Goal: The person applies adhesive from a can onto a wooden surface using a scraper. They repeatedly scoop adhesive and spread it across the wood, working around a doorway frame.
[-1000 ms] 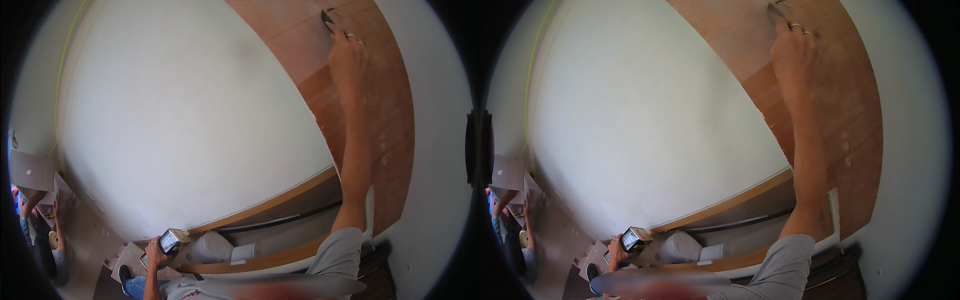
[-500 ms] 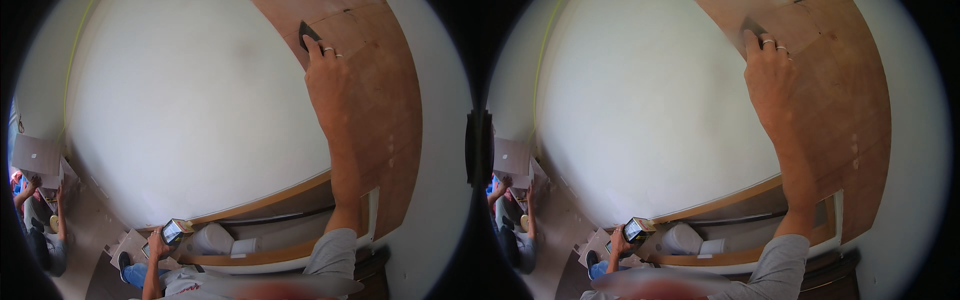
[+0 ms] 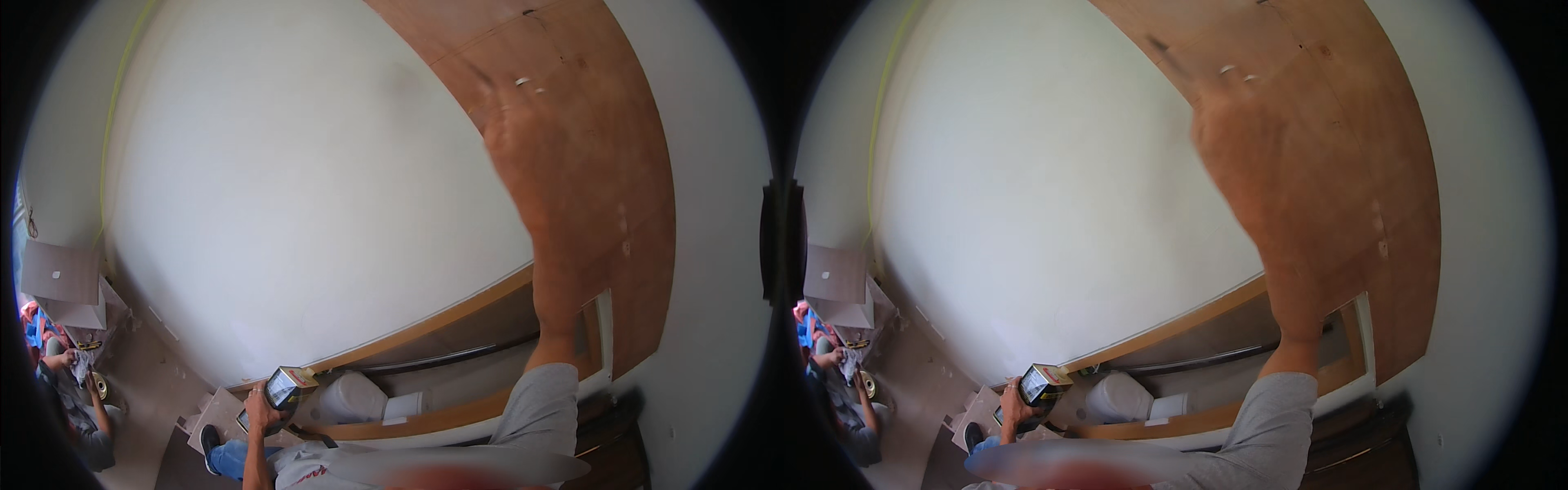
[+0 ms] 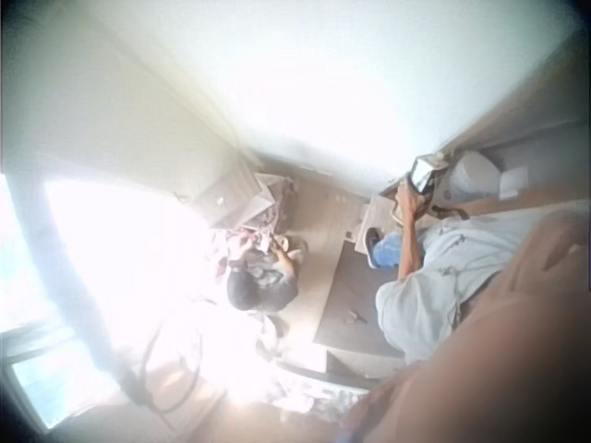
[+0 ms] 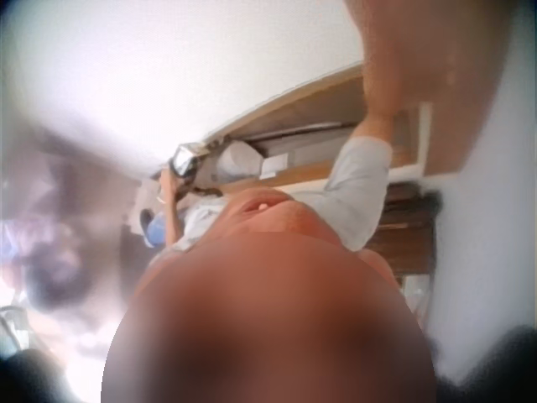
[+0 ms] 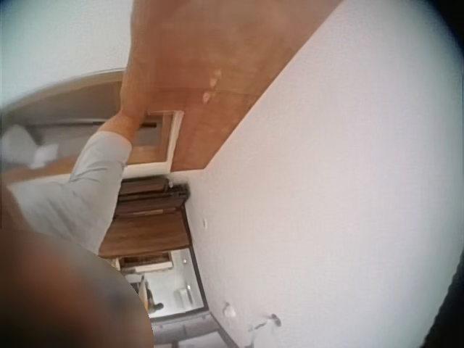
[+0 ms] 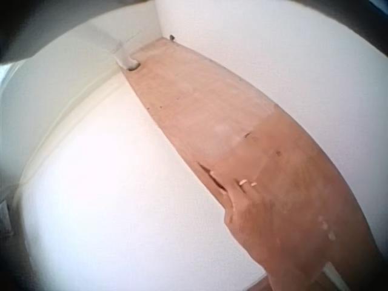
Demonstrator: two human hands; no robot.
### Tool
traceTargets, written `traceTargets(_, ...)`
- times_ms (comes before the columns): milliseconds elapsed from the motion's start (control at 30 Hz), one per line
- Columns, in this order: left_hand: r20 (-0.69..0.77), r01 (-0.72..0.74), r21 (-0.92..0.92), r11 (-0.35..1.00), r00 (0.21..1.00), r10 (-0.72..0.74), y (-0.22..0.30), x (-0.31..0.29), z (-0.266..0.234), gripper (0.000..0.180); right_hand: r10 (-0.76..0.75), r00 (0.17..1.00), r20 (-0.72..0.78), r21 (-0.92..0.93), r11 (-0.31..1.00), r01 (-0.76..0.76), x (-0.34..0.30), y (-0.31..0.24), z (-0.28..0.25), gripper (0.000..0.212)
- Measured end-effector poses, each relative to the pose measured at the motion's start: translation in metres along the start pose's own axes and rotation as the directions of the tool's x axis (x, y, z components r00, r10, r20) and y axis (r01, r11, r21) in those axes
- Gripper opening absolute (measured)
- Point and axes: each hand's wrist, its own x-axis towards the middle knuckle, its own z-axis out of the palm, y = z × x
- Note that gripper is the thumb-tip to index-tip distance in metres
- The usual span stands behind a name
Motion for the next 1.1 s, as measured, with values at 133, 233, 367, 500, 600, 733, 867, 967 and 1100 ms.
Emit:
traceTargets(133,0.022,0.009,0.007,1.000,1.000,-0.009,-0.001,0.002,0.000,0.112,0.247,0.968,-0.042,-0.178,0.952,-0.250,0.042,0.109,-0.002,0.037)
traceTargets(233,0.040,-0.001,0.008,1.000,0.999,0.001,-0.004,0.006,-0.001,0.112,0.257,0.966,-0.002,-0.238,0.939,-0.250,0.048,0.147,0.008,0.034)
traceTargets(367,0.067,-0.026,0.006,1.000,0.997,0.025,-0.010,0.012,0.000,0.109,0.146,0.989,-0.006,-0.209,0.967,-0.144,0.032,0.122,0.010,0.033)
traceTargets(500,0.081,-0.040,0.038,0.998,0.996,0.037,-0.017,0.015,0.003,0.110,0.188,0.980,0.063,-0.221,0.960,-0.170,0.014,0.062,0.014,0.033)
traceTargets(600,0.088,-0.009,0.044,0.999,0.996,0.005,-0.020,0.016,0.006,0.109,0.157,0.985,0.069,-0.205,0.969,-0.140,-0.006,0.020,0.023,0.034)
traceTargets(733,0.092,-0.040,-0.013,0.999,0.995,0.041,-0.022,0.016,0.007,0.108,0.048,0.999,-0.010,-0.188,0.981,-0.049,-0.029,-0.024,0.048,0.036)
traceTargets(867,0.095,-0.037,-0.010,0.999,0.995,0.038,-0.021,0.011,-0.002,0.107,0.053,0.999,0.010,-0.095,0.994,-0.052,-0.036,-0.058,0.056,0.035)
traceTargets(967,0.076,-0.030,0.001,1.000,0.997,0.029,-0.012,0.008,-0.003,0.109,0.017,1.000,-0.004,0.266,0.964,-0.015,-0.031,-0.049,0.035,0.035)
traceTargets(1100,0.026,0.026,0.024,0.999,0.999,-0.027,0.001,0.001,-0.003,0.106,0.167,0.979,-0.118,0.223,0.965,-0.138,0.020,0.057,0.008,0.026)
